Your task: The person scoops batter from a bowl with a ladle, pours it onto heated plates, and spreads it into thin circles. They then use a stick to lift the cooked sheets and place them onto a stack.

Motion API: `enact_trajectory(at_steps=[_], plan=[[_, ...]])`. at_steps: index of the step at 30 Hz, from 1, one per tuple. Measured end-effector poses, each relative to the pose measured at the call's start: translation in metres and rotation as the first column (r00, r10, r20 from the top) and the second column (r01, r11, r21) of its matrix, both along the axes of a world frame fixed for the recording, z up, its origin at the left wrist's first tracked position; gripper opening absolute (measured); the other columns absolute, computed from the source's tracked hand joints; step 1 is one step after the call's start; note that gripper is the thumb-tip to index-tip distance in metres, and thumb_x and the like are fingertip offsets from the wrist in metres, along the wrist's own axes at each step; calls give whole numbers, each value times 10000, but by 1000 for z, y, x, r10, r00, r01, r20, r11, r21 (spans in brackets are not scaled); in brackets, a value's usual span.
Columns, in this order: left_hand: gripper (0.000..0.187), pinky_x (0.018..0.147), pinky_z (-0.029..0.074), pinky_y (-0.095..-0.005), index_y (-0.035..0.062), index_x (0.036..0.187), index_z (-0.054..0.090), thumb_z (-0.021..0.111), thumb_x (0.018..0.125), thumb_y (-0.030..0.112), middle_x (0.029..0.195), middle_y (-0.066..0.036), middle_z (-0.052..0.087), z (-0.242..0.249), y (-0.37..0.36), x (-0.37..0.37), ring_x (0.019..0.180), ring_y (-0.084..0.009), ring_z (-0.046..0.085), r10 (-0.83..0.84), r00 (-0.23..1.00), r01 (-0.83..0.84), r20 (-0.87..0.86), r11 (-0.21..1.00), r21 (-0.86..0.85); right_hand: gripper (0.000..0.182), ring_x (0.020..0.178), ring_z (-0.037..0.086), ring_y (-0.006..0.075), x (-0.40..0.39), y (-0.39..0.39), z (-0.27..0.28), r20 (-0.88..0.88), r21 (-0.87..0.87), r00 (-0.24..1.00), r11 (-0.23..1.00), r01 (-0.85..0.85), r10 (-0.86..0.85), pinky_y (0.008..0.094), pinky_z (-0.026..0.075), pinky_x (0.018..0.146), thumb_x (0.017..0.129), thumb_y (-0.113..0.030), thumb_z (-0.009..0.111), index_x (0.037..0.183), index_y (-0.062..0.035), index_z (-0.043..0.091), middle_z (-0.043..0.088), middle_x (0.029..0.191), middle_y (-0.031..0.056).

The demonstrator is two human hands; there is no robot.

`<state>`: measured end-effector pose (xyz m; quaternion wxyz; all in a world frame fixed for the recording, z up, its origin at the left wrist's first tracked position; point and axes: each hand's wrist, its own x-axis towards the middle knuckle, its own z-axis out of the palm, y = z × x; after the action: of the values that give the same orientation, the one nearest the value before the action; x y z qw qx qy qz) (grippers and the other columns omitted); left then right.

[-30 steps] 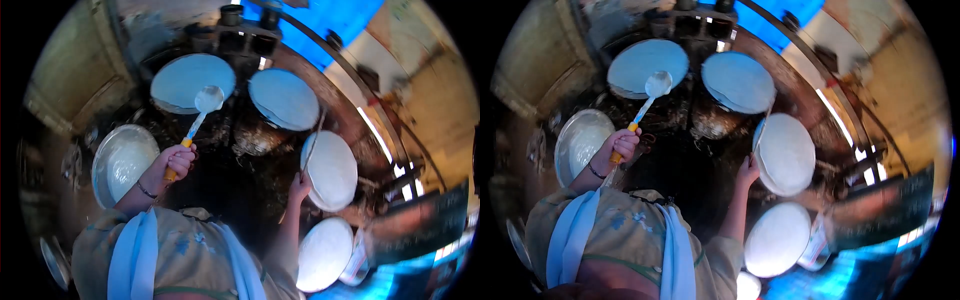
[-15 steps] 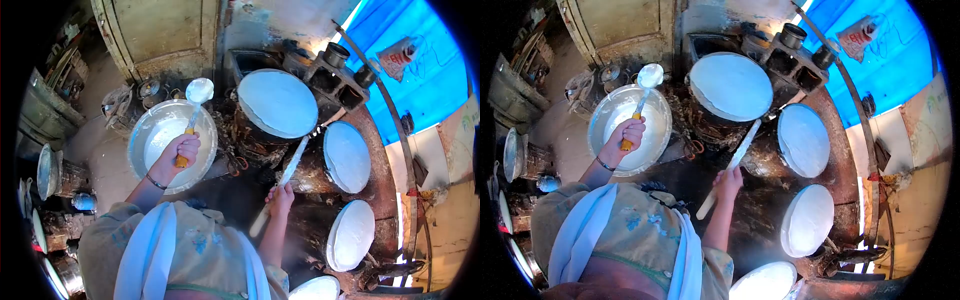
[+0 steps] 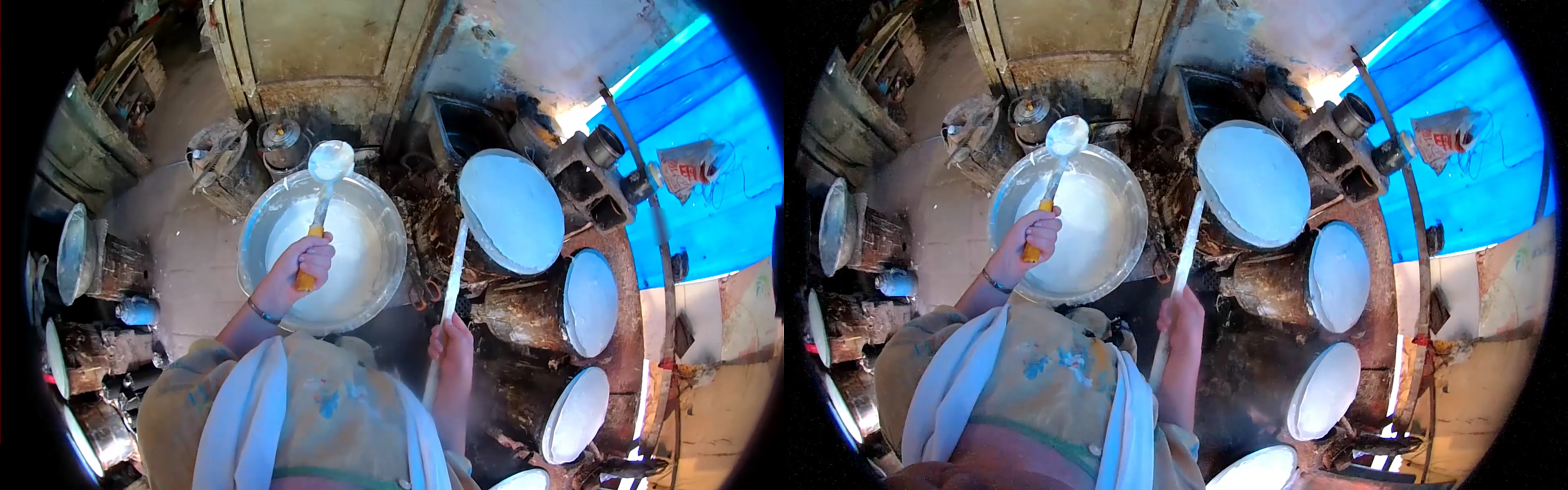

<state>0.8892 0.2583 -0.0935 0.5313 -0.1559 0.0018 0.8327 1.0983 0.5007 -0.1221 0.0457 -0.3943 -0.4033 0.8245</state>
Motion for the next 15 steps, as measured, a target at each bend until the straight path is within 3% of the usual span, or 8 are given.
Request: enact_trajectory(at_steps=[4,8,15], plan=[[77,397,326,-147,28,950,463,440,877,39,607,49,352,-13,-12,-4,457,-4,350,106,993,-106,43,994,-14,165,414,365,119,-31,22,-9,-22,62,1000,998,17,-16,246,284,355,872,-92,373,1030,-86,421,473,640,58],[78,397,328,-150,36,949,472,436,880,41,608,45,359,-16,-21,-2,456,-10,355,181,980,-182,85,983,16,134,450,403,125,-101,48,-10,-33,76,999,997,8,-6,251,327,368,880,-88,399,999,-34,426,442,627,42],[76,387,335,-158,36,941,478,423,887,44,604,39,359,-16,-21,0,438,-16,352,296,953,-297,64,955,10,25,476,398,139,-183,92,-10,-50,59,997,997,55,-52,279,319,394,874,-68,398,896,-58,404,450,665,77]])
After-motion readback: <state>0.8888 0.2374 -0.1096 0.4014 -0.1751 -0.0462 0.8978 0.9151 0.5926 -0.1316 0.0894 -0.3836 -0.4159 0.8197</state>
